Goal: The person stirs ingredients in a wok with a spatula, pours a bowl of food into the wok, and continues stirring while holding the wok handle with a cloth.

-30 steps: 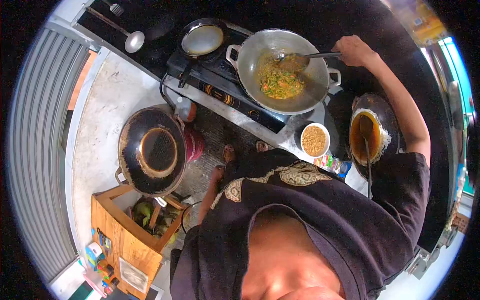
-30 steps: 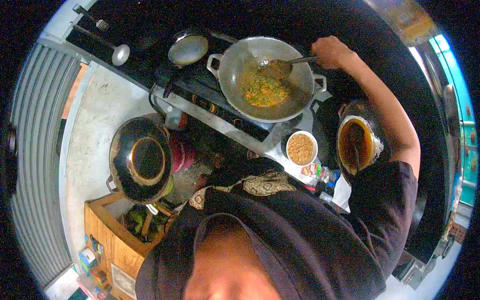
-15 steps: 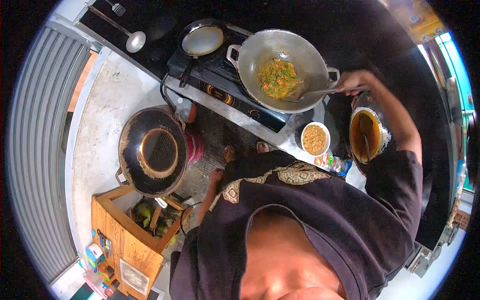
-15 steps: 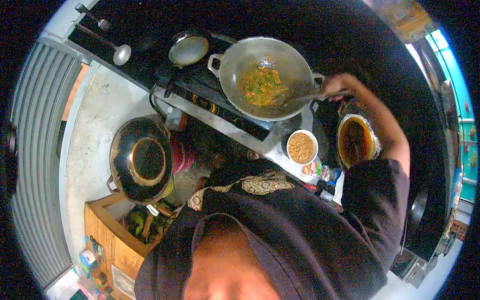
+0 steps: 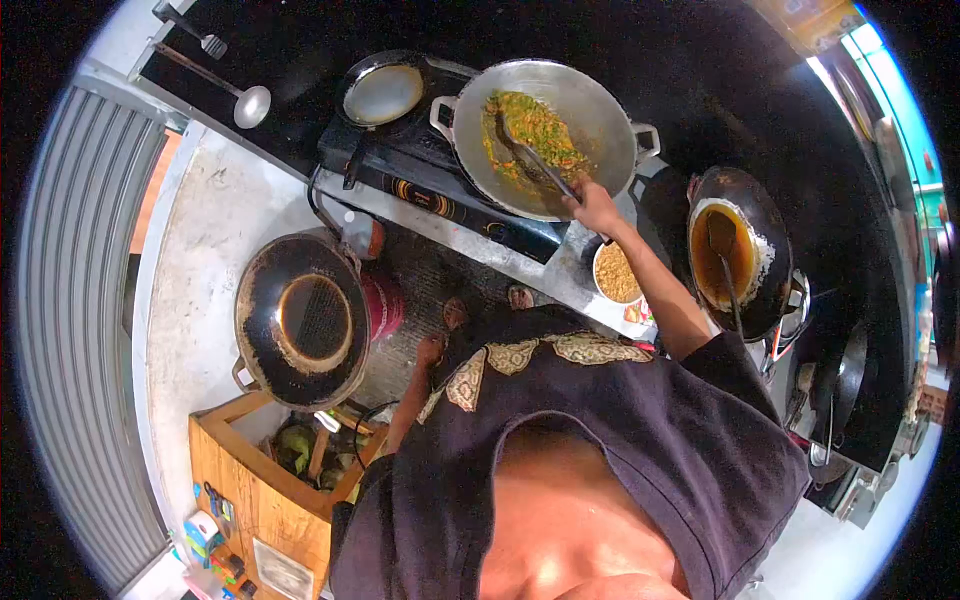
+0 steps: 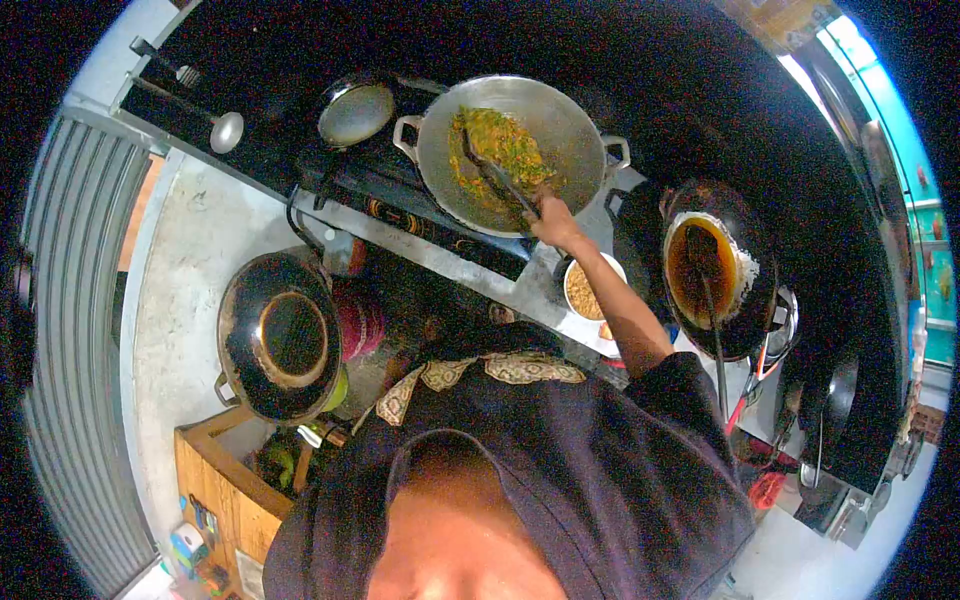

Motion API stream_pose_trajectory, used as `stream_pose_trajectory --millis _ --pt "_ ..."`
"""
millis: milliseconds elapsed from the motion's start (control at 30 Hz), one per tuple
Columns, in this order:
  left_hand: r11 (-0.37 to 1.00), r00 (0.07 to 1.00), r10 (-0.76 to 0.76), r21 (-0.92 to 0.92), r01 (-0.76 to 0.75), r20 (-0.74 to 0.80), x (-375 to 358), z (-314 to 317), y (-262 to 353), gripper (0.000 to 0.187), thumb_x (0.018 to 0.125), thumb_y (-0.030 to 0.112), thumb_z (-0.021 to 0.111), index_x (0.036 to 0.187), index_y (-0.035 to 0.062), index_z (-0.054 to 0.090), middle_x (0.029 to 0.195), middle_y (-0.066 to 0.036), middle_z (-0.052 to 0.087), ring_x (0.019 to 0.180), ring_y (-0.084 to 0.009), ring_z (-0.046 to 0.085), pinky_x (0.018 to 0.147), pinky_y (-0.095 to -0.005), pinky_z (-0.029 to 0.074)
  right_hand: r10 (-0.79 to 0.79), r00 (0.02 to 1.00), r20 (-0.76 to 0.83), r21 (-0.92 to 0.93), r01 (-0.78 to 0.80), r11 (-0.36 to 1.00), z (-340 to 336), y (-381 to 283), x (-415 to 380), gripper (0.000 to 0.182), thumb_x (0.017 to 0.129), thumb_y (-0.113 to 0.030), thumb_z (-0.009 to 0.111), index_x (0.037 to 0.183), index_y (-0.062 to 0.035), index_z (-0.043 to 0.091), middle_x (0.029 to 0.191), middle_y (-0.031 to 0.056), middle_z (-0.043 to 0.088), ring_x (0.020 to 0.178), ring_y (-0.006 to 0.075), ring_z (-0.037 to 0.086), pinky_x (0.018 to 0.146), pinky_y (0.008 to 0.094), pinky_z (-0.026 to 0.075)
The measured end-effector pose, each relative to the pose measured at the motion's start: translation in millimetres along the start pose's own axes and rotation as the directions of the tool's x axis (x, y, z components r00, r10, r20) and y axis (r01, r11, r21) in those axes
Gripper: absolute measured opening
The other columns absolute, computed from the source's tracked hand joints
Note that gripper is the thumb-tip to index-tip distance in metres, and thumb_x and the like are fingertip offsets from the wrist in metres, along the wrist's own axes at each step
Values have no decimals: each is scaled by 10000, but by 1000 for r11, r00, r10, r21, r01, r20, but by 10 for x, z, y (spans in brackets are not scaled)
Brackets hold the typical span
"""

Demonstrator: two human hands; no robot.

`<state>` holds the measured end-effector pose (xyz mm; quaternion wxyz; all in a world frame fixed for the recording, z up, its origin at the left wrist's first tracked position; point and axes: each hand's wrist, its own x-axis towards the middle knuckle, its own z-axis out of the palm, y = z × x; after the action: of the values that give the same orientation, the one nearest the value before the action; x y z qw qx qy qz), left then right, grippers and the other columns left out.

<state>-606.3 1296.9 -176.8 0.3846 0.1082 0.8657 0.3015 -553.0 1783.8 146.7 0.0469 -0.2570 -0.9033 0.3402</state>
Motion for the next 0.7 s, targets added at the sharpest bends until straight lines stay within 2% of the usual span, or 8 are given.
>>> stream_pose_trajectory --millis 67,167,267,333,433,567,667,700 --pt "999 1000 -11 -49 12 22 -61 -60 105 457 775 473 529 883 51 670 828 -209 652 832 -351 632 726 -434 480 247 954 172 438 -298 848 -123 -198 -112 286 853 -179 585 1020 -12 424 692 129 567 559 190 554 446 316 422" --pt "997 996 73 3 -73 48 -47 -92 94 428 769 452 549 868 56 676 779 -186 653 790 -335 637 707 -426 483 334 930 152 798 -315 514 -230 -331 -349 208 892 -187 543 999 -50 428 694 58 522 508 72 435 406 209 349" --pt "994 997 57 87 -61 47 104 98 -247 409 757 433 561 882 61 678 762 -169 654 758 -315 638 705 -419 486 308 931 197 889 -302 345 -392 -191 -567 165 937 -203 454 1014 -60 427 738 57 529 530 68 434 413 189 357" --pt "994 999 -48 97 47 11 -75 44 -86 396 746 418 575 894 65 676 766 -167 656 752 -314 638 707 -415 489 205 958 202 930 -253 267 -456 -45 -631 205 962 -242 398 1029 -54 444 774 63 548 566 62 458 420 182 371" --pt "995 991 -45 89 34 127 -128 16 -233 387 731 401 599 909 66 674 795 -185 656 780 -324 640 718 -413 489 392 893 221 873 -361 328 -506 -291 -590 221 965 -252 391 1024 -51 460 782 62 559 573 68 474 414 193 382" --pt "998 970 6 56 -20 242 173 171 -545 407 743 425 584 923 71 674 808 -194 658 808 -326 641 736 -409 487 441 897 4 655 -336 677 -133 160 -198 193 925 -226 472 997 -49 446 825 109 619 523 142 535 429 287 424" --pt "980 999 33 194 -33 7 124 187 -474 457 773 461 534 962 63 658 833 -198 655 821 -340 633 753 -424 482 405 887 -220 397 -298 868 -6 1 -101 215 898 -205 510 1005 -33 439 796 154 612 536 204 576 459 364 437" --pt "979 998 59 193 -60 11 87 162 -398 468 783 464 517 975 58 649 847 -201 653 828 -349 628 761 -430 479 356 901 -249 356 -256 899 48 48 -103 213 896 -200 506 1013 -36 436 778 169 607 523 224 575 470 378 438"
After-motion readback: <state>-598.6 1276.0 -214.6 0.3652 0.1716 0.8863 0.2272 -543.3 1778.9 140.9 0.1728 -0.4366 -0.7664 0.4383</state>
